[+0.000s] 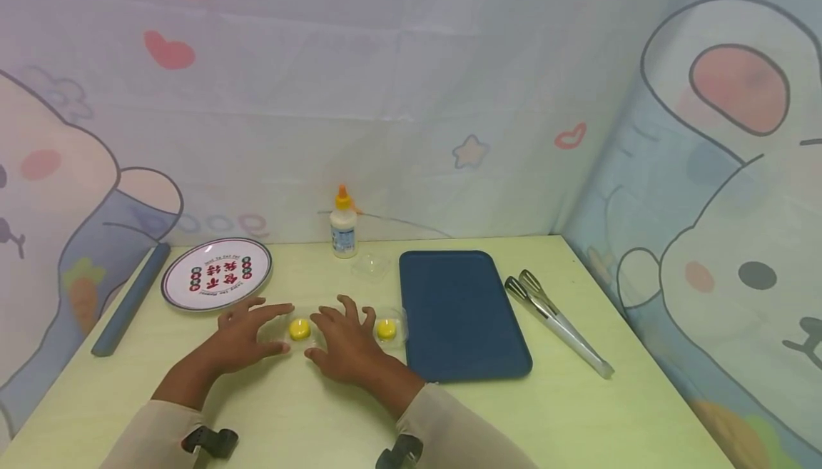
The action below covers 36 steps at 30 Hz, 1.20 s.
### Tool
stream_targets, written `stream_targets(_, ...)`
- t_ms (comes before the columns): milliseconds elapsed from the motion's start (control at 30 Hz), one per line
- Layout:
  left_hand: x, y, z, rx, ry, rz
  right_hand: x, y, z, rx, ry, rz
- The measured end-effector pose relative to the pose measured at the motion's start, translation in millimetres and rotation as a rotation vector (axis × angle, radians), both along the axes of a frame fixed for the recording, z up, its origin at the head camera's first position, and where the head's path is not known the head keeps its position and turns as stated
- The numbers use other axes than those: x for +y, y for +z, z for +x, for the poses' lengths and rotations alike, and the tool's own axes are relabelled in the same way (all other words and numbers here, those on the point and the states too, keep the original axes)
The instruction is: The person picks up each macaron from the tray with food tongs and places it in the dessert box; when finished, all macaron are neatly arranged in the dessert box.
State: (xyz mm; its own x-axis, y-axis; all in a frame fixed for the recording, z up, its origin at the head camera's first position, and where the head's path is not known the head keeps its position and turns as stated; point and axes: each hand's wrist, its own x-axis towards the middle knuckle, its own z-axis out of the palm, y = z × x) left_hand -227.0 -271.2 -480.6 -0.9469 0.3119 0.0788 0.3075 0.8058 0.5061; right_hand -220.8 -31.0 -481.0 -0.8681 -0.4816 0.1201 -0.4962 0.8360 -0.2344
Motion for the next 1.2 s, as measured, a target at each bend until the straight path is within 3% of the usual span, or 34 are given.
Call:
stream_targets(833,3,6.1,0.6,0.026,-0.014,-0.008,2,-1.7,-4.0,0.007,0.011,-0.009)
stream_targets(967,0,5.4,0.0,0.023,-0.021,-0.009,4,-0.7,-4.3,0.006,0.009,-0.019)
stream_targets(1200,-16,11.6,2.2,0.080,-0.028,0.033,13,3.5,-7.7,0.024,0.002,-0.091)
